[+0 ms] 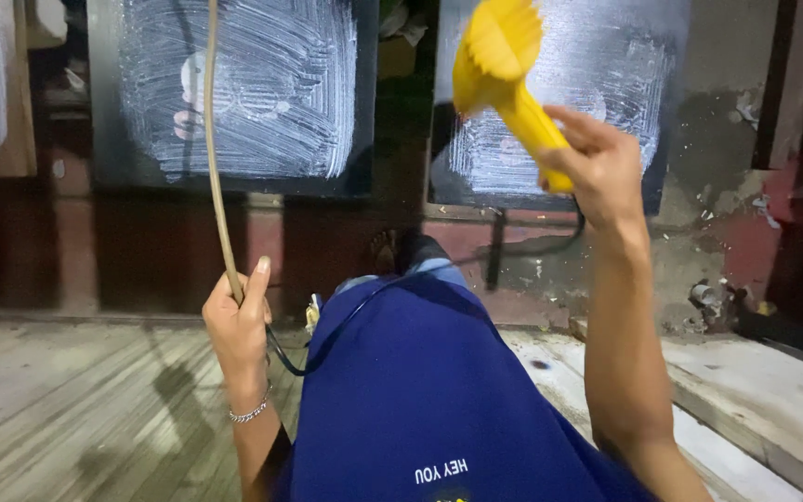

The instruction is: Using a handheld heat gun to dry adhesive or ink on a series of boards mounted on a production rack.

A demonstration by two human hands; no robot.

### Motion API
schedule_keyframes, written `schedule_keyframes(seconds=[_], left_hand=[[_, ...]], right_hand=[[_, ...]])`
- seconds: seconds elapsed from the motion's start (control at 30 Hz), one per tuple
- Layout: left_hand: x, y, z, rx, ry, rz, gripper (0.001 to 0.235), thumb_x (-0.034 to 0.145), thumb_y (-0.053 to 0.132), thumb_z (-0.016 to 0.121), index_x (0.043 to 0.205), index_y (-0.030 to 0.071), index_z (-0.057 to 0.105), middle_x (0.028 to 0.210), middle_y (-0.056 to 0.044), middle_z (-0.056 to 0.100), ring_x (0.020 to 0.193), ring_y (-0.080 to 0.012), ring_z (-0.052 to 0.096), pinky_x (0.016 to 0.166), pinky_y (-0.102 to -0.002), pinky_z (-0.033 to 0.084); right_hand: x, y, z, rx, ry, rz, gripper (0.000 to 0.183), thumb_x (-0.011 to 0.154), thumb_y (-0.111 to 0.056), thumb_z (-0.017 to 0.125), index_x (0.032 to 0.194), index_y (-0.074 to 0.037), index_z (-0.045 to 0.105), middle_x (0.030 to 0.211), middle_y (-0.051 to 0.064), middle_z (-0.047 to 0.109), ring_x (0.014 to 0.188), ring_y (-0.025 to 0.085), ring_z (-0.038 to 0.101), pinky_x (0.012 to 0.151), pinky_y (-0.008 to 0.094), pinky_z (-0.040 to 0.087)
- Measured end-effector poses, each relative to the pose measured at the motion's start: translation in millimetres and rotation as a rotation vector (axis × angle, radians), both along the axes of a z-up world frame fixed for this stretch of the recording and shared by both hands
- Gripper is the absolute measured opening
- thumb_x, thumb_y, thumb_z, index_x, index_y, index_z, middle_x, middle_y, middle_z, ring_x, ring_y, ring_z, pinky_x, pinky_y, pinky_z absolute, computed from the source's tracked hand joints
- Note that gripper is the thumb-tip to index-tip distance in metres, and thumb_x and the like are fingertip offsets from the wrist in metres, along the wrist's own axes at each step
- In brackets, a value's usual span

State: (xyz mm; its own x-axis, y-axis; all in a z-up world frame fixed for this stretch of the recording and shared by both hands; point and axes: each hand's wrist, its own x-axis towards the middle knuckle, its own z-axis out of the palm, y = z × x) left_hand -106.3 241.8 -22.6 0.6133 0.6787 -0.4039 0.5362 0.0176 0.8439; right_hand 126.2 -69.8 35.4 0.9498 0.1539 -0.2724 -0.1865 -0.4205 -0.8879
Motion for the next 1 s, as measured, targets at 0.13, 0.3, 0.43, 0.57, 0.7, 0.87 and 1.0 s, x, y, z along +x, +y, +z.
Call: schedule_keyframes(seconds=[0.13,0.3,0.43,0.57,0.7,0.87,1.0], left_hand=[[-1.6,-2.3,-8.0,0.061,0.004,0.033,0.051,0.102,0.026,0.075,0.063,0.011,0.046,0.046,-0.004,0.045,0.046,-0.014,0.04,0.055,-0.026,0.036],[2.3,-2.1,-18.7,0.067,-0.016,0.0,0.05,0.1,0.024,0.076,0.063,0.01,0.046,0.045,-0.005,0.044,0.045,-0.0144,0.041,0.054,-0.027,0.037],[10.1,-0.7,-20.5,0.078,-0.029,-0.025,0.05,0.098,0.027,0.078,0.061,0.011,0.048,0.043,-0.005,0.046,0.044,-0.0154,0.042,0.053,-0.027,0.038],[9.9,-1.9,-17.2,0.068,0.0,-0.036,0.051,0.096,0.03,0.078,0.06,0.01,0.048,0.043,-0.006,0.047,0.044,-0.0166,0.043,0.053,-0.028,0.038],[8.5,-4.8,-14.5,0.059,0.007,-0.07,0.053,0.096,0.031,0.078,0.058,0.01,0.048,0.042,-0.007,0.047,0.045,-0.0174,0.044,0.054,-0.03,0.04],[10.1,-5.4,-11.3,0.043,0.029,-0.067,0.053,0.096,0.034,0.077,0.058,0.011,0.049,0.042,-0.008,0.048,0.044,-0.0181,0.043,0.055,-0.03,0.04],[7.3,-5.1,-15.0,0.044,0.035,-0.062,0.052,0.095,0.034,0.077,0.058,0.012,0.048,0.042,-0.007,0.048,0.044,-0.018,0.043,0.054,-0.029,0.04]], right_hand=[[-26.6,-37.0,-15.4,0.165,0.036,0.001,0.055,0.076,0.004,0.074,0.131,0.003,0.068,0.091,0.026,0.067,0.058,0.027,0.066,0.051,0.039,0.056],[-31.3,-35.6,-24.5,0.189,0.054,-0.041,0.053,0.078,0.004,0.076,0.13,0.0,0.069,0.096,0.023,0.069,0.067,0.022,0.067,0.059,0.036,0.06],[-26.0,-31.9,-24.8,0.205,-0.016,-0.027,0.055,0.078,0.002,0.077,0.132,0.001,0.067,0.104,0.025,0.069,0.069,0.022,0.065,0.059,0.039,0.058],[-44.2,-43.8,-19.3,0.182,0.09,-0.056,0.056,0.072,0.004,0.077,0.127,0.004,0.069,0.098,0.029,0.07,0.06,0.027,0.066,0.051,0.039,0.055],[-42.4,-29.9,-24.8,0.212,0.061,-0.09,0.056,0.073,0.003,0.078,0.128,0.005,0.068,0.1,0.03,0.068,0.062,0.026,0.063,0.053,0.04,0.056],[-40.2,-31.3,-11.0,0.174,0.011,-0.116,0.055,0.077,0.005,0.075,0.131,-0.001,0.069,0.106,0.025,0.071,0.066,0.021,0.064,0.052,0.038,0.056],[-46.2,-36.6,-13.9,0.196,0.082,-0.105,0.057,0.071,0.007,0.078,0.127,0.0,0.071,0.098,0.026,0.072,0.062,0.027,0.068,0.049,0.039,0.057]])
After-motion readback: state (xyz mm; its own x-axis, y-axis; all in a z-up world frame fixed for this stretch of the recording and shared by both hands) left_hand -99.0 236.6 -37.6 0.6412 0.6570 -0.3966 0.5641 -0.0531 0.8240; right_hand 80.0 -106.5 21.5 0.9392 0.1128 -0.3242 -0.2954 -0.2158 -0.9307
